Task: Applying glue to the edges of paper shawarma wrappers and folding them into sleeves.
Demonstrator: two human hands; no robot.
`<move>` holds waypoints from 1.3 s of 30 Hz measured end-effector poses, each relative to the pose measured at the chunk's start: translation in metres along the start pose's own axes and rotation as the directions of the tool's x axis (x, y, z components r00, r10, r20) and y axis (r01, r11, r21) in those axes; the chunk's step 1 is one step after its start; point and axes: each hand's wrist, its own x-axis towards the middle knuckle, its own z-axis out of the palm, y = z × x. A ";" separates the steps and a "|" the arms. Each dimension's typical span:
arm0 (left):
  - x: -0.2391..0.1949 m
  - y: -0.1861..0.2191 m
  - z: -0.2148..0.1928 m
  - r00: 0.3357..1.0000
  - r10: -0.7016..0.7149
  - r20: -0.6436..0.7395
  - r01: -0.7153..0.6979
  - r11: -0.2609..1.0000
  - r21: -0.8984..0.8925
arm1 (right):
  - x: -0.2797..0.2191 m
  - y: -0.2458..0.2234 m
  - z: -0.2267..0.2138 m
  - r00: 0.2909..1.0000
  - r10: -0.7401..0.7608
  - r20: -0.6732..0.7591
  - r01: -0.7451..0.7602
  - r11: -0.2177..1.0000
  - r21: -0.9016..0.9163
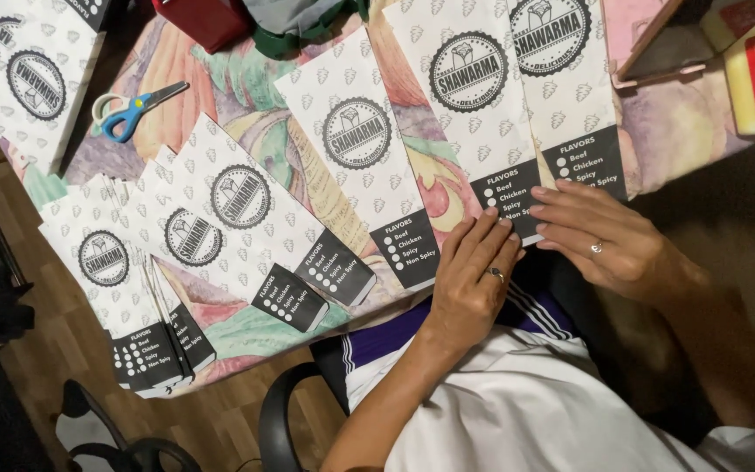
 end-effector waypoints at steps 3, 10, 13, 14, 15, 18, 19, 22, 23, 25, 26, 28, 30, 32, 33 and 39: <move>0.000 0.000 0.001 1.000 -0.025 -0.013 0.025 1.000 0.001 | 0.004 0.001 -0.002 0.999 -0.037 0.004 0.037 0.999 0.022; 0.011 0.007 0.005 0.977 -0.195 -0.081 0.191 0.980 -0.051 | 0.014 -0.008 0.006 0.987 0.107 -0.120 -0.099 0.993 0.069; 0.015 0.010 0.005 0.950 -0.294 -0.106 0.287 0.955 -0.069 | 0.011 -0.010 0.009 0.970 0.201 -0.138 -0.185 0.976 0.119; 0.014 0.009 0.004 0.943 -0.327 -0.064 0.321 0.943 -0.092 | 0.010 -0.011 0.009 0.956 0.260 -0.137 -0.239 0.959 0.154; 0.013 0.009 0.003 0.933 -0.359 -0.021 0.354 0.928 -0.113 | 0.009 -0.012 0.009 0.938 0.318 -0.134 -0.291 0.938 0.188; 0.010 0.005 -0.002 0.913 -0.401 0.075 0.408 0.904 -0.132 | 0.006 -0.011 0.007 0.940 0.321 -0.111 -0.292 0.931 0.221; 0.010 0.005 -0.004 0.914 -0.399 0.074 0.406 0.904 -0.132 | 0.007 -0.013 0.006 0.941 0.320 -0.112 -0.291 0.931 0.220; 0.010 0.001 -0.009 0.935 -0.331 0.126 0.347 0.926 -0.147 | 0.012 -0.018 -0.001 0.934 0.343 -0.103 -0.309 0.916 0.254; 0.008 -0.001 -0.010 0.937 -0.282 0.205 0.302 0.950 -0.072 | 0.014 -0.022 -0.005 0.924 0.360 -0.124 -0.323 0.913 0.249; 0.008 -0.003 -0.012 0.929 -0.238 0.282 0.248 0.969 0.000 | 0.012 -0.023 -0.011 0.916 0.374 -0.145 -0.333 0.911 0.243; 0.009 -0.004 -0.012 0.923 -0.233 0.306 0.229 0.972 0.050 | 0.007 -0.022 -0.013 0.906 0.381 -0.182 -0.355 0.921 0.160; 0.010 -0.004 -0.012 0.916 -0.225 0.331 0.204 0.974 0.099 | -0.008 -0.013 -0.012 0.896 0.385 -0.222 -0.378 0.923 0.074; 0.011 -0.004 -0.011 0.912 -0.228 0.341 0.202 0.973 0.112 | -0.027 0.003 -0.006 0.919 0.325 -0.225 -0.353 0.931 -0.097; 0.013 -0.002 -0.007 0.920 -0.228 0.320 0.196 0.972 0.127 | -0.028 0.006 -0.004 0.924 0.320 -0.211 -0.347 0.932 -0.105; 0.014 -0.001 -0.005 0.927 -0.230 0.297 0.194 0.970 0.145 | -0.029 0.008 -0.003 0.929 0.315 -0.195 -0.340 0.934 -0.110; 0.016 0.001 -0.004 0.933 -0.216 0.287 0.176 0.972 0.157 | -0.029 0.010 0.001 0.931 0.295 -0.214 -0.331 0.931 -0.153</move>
